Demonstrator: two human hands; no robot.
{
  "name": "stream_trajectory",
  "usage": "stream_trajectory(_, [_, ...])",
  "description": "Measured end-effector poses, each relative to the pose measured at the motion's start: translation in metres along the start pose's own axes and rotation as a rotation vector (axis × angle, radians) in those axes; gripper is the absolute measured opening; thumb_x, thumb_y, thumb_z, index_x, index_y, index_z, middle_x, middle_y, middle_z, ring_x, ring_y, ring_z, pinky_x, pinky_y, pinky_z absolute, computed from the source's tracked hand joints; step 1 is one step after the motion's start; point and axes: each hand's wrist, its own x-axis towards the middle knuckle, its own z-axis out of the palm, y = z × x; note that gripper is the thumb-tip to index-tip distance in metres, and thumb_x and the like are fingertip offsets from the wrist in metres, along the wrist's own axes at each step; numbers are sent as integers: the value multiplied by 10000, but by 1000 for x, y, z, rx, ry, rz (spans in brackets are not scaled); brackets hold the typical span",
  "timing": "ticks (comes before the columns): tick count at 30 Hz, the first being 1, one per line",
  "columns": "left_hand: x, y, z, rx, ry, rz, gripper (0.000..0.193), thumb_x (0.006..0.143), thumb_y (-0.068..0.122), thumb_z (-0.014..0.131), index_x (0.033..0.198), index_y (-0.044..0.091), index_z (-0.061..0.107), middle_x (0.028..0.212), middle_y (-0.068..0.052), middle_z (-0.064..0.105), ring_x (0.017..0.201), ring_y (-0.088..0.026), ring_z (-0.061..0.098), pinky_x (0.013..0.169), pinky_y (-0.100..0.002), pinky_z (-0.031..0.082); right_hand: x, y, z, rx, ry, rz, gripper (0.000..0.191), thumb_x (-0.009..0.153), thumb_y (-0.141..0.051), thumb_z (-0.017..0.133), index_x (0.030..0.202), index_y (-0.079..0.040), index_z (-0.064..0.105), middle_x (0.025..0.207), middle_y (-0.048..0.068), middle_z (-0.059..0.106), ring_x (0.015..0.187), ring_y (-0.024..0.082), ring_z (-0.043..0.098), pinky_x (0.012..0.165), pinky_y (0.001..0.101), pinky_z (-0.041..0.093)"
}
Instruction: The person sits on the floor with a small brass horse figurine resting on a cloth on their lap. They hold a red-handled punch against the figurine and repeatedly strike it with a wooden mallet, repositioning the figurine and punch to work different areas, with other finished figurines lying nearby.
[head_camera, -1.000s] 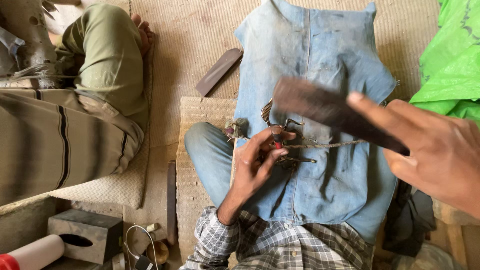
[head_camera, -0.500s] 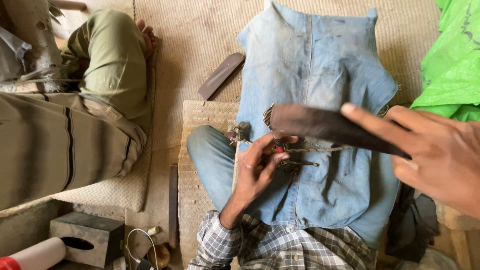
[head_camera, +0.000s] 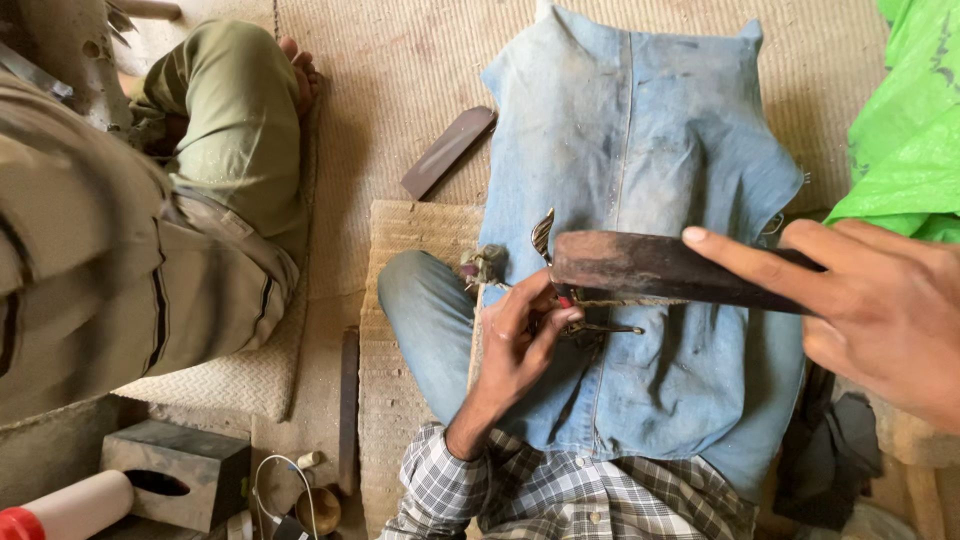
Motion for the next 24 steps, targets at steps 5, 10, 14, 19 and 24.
stream_trajectory(5, [-1, 1, 3, -162, 22, 100, 349, 1038, -75, 623, 1357, 16, 514, 1304, -158, 715, 1040, -129, 727, 898, -260, 615, -8, 2, -2, 503, 283, 28, 951, 788, -38, 695, 1628, -310, 342, 904, 18, 612, 605, 160, 597, 536, 341, 547])
stream_trajectory(10, [-1, 2, 6, -109, 46, 112, 331, 1020, -86, 654, 1318, 8, 543, 1261, -151, 736, 1026, -121, 732, 875, -253, 622, -6, 8, -3, 3, 266, -155, 1022, 665, -45, 682, 1591, -339, 363, 836, 17, 514, 686, 157, 567, 677, 314, 568])
stream_trajectory(14, [-2, -4, 9, -75, 78, 133, 333, 1005, -82, 679, 1303, 11, 563, 1236, -141, 741, 988, -115, 717, 872, -260, 623, -3, 10, -5, 101, 107, -64, 1015, 702, -56, 681, 1613, -332, 328, 859, -8, 510, 720, 144, 540, 639, 285, 568])
stream_trajectory(19, [-7, -14, 8, -154, 207, -75, 392, 925, -33, 779, 1263, 42, 597, 1024, -117, 747, 862, -129, 705, 755, -266, 581, -11, 0, 5, 155, 101, 1, 1012, 676, -23, 691, 1581, -359, 387, 836, 13, 555, 666, 162, 615, 622, 337, 573])
stream_trajectory(24, [-4, -14, -15, -315, 195, 48, 331, 999, -37, 708, 1284, 52, 565, 1185, -150, 727, 1059, -186, 731, 924, -318, 635, -29, -11, 56, 460, 545, 149, 822, 697, -11, 747, 1489, -132, 567, 893, 155, 679, 713, 295, 669, 657, 399, 554])
